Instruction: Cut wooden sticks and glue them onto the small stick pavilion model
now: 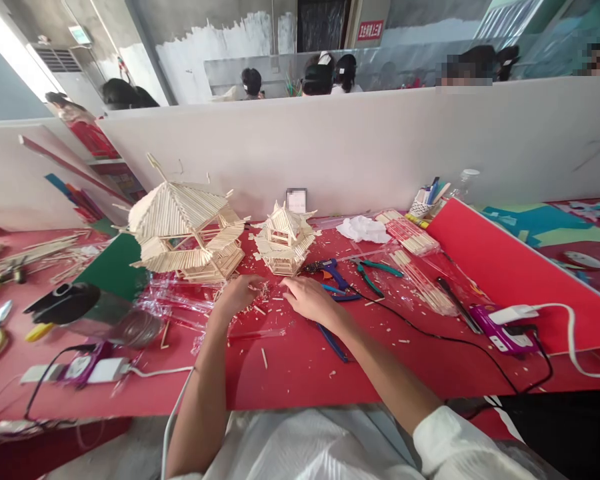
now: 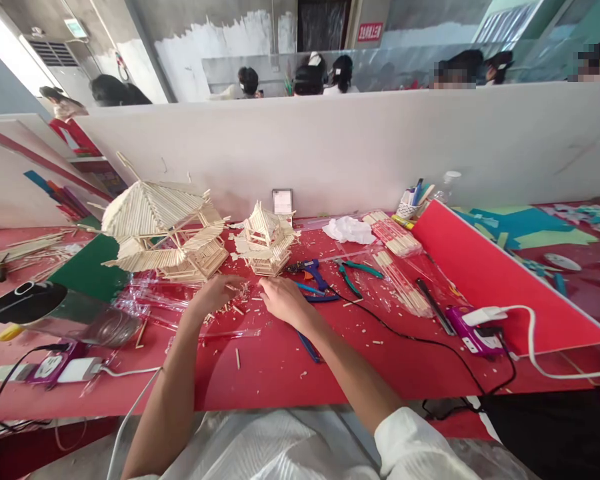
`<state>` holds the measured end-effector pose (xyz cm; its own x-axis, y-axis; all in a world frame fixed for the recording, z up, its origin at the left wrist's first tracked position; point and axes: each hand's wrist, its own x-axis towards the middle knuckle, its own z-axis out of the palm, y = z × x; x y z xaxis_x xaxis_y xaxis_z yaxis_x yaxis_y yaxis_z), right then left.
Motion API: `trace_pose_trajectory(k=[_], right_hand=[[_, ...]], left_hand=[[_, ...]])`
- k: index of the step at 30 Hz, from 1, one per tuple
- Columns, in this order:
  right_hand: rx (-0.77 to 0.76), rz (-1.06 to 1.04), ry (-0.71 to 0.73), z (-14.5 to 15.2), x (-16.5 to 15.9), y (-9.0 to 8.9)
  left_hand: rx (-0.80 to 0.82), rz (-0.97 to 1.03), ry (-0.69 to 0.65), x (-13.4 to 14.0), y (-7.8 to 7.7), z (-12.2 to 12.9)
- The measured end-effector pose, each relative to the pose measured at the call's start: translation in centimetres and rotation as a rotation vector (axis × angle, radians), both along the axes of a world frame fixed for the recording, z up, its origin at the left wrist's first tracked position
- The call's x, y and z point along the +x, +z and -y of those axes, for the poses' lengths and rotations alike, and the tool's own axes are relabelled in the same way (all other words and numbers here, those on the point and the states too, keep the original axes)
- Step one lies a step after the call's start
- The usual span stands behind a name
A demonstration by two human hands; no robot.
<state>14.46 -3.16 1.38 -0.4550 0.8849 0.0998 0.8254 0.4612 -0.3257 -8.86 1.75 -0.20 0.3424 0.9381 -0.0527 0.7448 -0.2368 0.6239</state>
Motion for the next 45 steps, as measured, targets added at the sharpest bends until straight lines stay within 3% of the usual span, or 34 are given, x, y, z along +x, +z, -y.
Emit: trace_pose_trajectory(k=[8,14,20,27,32,45], right_hand=[[0.024,0.049,0.032,-0.6,-1.5,-1.8],[0.042,0.066,0.061,-0.8,-1.7,-2.3],[0.055,0.046,0.101,-0.4,-1.9,-2.0],[0.029,0.084,0.196,-0.1,-5.2,-1.5],[0.002,0.132,0.184,0.1,-7.1,-1.9],[-0.064,0.117,0.027,-1.6,-3.0,-0.1]], left_hand=[[0.055,-0.036,0.113,-0.3,0.2,-0.2],[0.102,-0.031,0.125,-0.2,0.4,-0.1],[0.098,-0.028,0.073,-0.3,0.9,0.2],[0.131,-0.037,0.155,-0.1,1.7,0.5],[0.142,-0.042,0.174,0.2,2.1,0.9],[0.153,-0.039,0.180,0.4,2.1,0.9]])
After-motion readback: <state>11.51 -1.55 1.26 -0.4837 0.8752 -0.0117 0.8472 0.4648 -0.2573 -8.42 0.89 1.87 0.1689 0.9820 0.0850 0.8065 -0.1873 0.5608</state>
